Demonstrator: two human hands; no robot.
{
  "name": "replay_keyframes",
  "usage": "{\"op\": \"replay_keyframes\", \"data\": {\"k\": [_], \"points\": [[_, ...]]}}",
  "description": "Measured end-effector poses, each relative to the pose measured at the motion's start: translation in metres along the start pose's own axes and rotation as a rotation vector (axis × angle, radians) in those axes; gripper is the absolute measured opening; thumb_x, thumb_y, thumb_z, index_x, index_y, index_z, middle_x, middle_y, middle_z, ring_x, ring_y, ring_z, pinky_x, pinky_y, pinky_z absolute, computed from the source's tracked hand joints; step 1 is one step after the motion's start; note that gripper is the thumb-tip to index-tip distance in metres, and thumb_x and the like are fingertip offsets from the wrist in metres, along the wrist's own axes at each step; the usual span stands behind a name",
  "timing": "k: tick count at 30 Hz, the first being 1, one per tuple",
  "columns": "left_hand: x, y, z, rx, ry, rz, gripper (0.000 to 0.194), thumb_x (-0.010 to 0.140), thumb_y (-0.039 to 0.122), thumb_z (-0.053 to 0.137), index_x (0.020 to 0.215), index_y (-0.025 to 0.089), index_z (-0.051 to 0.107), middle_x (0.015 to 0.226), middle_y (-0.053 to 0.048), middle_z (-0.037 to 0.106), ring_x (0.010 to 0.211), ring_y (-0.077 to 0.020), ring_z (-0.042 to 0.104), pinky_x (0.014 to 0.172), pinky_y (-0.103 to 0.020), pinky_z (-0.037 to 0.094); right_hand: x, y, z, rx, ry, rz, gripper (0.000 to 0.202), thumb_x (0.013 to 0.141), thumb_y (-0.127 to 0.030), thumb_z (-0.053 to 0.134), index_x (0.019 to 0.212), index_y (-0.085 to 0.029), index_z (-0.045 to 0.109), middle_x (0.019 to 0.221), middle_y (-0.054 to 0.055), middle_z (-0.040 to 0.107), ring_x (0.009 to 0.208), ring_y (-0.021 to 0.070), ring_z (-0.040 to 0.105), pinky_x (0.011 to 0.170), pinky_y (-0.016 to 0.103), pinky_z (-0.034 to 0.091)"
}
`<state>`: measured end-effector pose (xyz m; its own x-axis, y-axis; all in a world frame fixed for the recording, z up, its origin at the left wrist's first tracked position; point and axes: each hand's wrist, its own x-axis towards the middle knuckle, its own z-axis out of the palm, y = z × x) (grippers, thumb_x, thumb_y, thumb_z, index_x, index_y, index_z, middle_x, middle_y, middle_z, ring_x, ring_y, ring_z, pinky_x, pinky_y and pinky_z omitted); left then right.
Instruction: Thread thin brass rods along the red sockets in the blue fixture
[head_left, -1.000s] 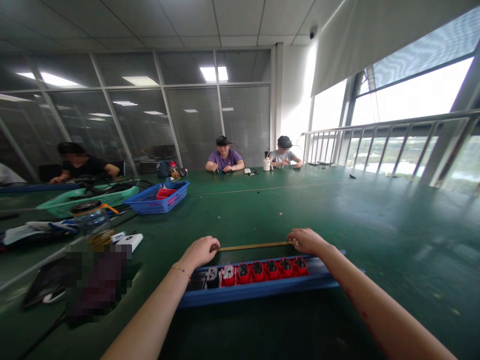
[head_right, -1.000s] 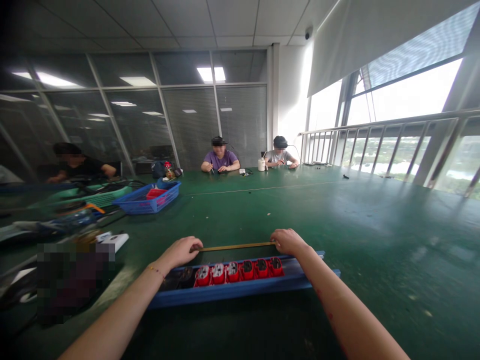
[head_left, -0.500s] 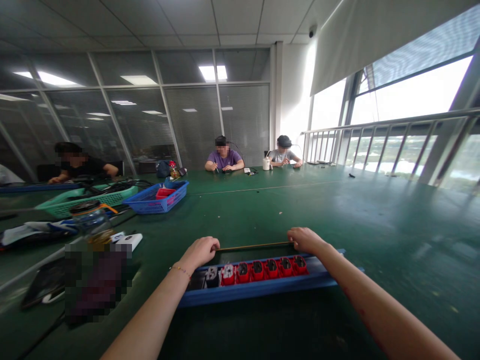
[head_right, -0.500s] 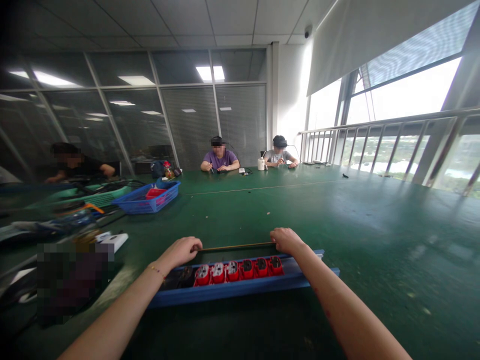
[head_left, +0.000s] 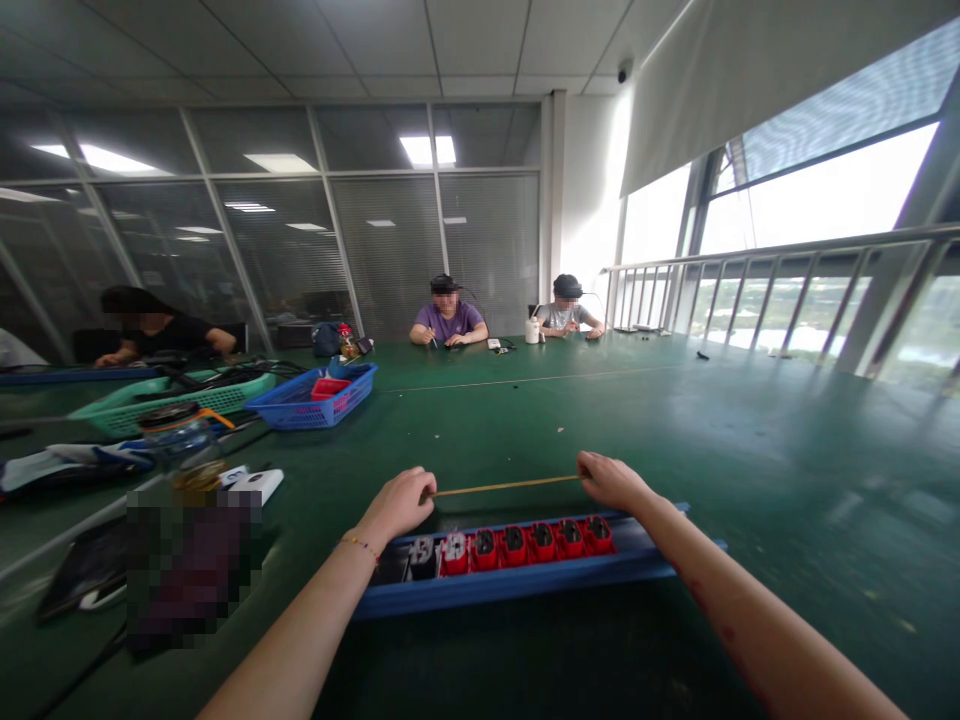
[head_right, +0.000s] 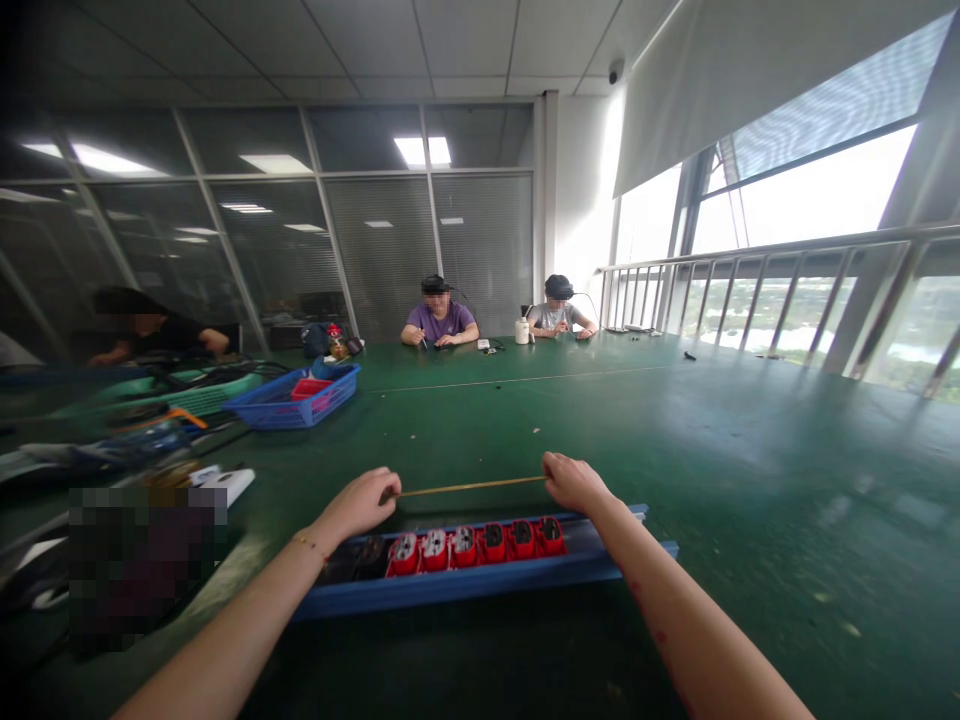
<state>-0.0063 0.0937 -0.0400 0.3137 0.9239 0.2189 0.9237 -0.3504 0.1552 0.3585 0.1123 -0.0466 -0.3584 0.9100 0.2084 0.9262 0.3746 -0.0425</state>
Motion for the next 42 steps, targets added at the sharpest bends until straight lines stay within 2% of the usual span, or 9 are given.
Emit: {"op": "replay_keyframes", "data": {"k": [8,17,23,28,32,35,37,39,42], "points": [[-0.001,0.0,-0.002,-0.091,0.04,-0.032,0.013,0.076,0.023,0.041,0.081,0.023,0.053,0.077,0.0,0.06,0.067,-0.0145,0.054,0.057,-0.022,0.035,0.002,0.005,0.006,0.027,-0.015,0.026,0.023,0.078,-0.018,0.036,0.097,-0.019,0.05,0.082,0.004,0.063,0.073,0.0164,0.057,0.06,0.023,0.032],[-0.001,0.004,-0.005,-0.25,-0.003,-0.049,0.015,0.073,0.026,0.048,0.078,0.02,0.061,0.076,-0.002,0.064,0.069,-0.0149,0.057,0.061,-0.023,0.038,0.005,0.011,0.014,0.051,-0.117,0.09,0.025,0.07,-0.018,0.046,0.089,-0.021,0.06,0.08,0.004,0.064,0.071,0.0183,0.057,0.058,0.024,0.034],[0.0,0.0,-0.005,-0.411,-0.03,-0.04,0.02,0.072,0.031,0.047,0.08,0.019,0.061,0.073,-0.001,0.064,0.067,-0.0149,0.058,0.062,-0.023,0.04,0.002,0.02,0.01,0.503,-0.1,0.047,0.025,0.067,-0.02,0.053,0.091,-0.016,0.059,0.064,0.0,0.057,0.058,0.0118,0.05,0.053,0.021,0.035],[0.001,-0.005,-0.003,-0.52,-0.034,-0.055,0.026,0.071,0.035,0.049,0.087,0.017,0.058,0.073,-0.002,0.062,0.068,-0.0159,0.057,0.064,-0.025,0.041,-0.004,0.013,-0.005,0.819,-0.162,0.009,0.038,0.07,-0.043,0.055,0.095,-0.014,0.057,0.057,-0.003,0.047,0.052,0.0091,0.041,0.046,0.02,0.031],[-0.004,-0.004,-0.016,-0.634,-0.064,-0.069,0.032,0.07,0.038,0.052,0.093,0.016,0.056,0.076,-0.002,0.06,0.073,-0.0158,0.055,0.066,-0.025,0.041,-0.005,0.005,-0.011,0.952,-0.026,0.093,0.043,0.075,-0.054,0.043,0.082,-0.015,0.058,0.058,-0.003,0.045,0.052,0.0084,0.04,0.046,0.02,0.031],[-0.013,0.004,-0.033,-0.807,-0.121,-0.086,0.04,0.066,0.04,0.059,0.098,0.017,0.055,0.081,-0.002,0.058,0.077,-0.0157,0.053,0.069,-0.025,0.04,-0.006,0.003,-0.013,0.948,0.119,0.132,0.04,0.072,-0.053,0.048,0.076,-0.015,0.057,0.055,-0.005,0.043,0.049,0.0074,0.037,0.044,0.019,0.028],[-0.02,0.012,-0.043,-0.901,-0.114,-0.149,0.042,0.069,0.046,0.055,0.1,0.018,0.056,0.084,-0.003,0.057,0.079,-0.0154,0.051,0.071,-0.025,0.039,-0.007,0.003,-0.018,0.958,0.15,0.147,0.039,0.07,-0.052,0.051,0.079,-0.015,0.056,0.052,-0.006,0.042,0.046,0.0069,0.035,0.043,0.019,0.026],[-0.027,0.02,-0.049,-0.957,-0.057,-0.232,0.043,0.072,0.05,0.048,0.1,0.018,0.056,0.083,-0.003,0.056,0.079,-0.0152,0.05,0.071,-0.025,0.039,-0.009,0.001,-0.025,0.966,0.147,0.16,0.039,0.069,-0.052,0.052,0.08,-0.015,0.056,0.05,-0.007,0.04,0.044,0.0068,0.034,0.042,0.019,0.024],[-0.038,0.032,-0.05,-0.986,0.105,-0.293,0.042,0.074,0.05,0.045,0.1,0.018,0.056,0.084,-0.003,0.056,0.08,-0.0154,0.05,0.069,-0.024,0.039,-0.015,-0.006,-0.04,0.961,0.148,0.165,0.038,0.068,-0.051,0.054,0.077,-0.015,0.056,0.05,-0.006,0.041,0.045,0.0068,0.034,0.042,0.019,0.024]]}}
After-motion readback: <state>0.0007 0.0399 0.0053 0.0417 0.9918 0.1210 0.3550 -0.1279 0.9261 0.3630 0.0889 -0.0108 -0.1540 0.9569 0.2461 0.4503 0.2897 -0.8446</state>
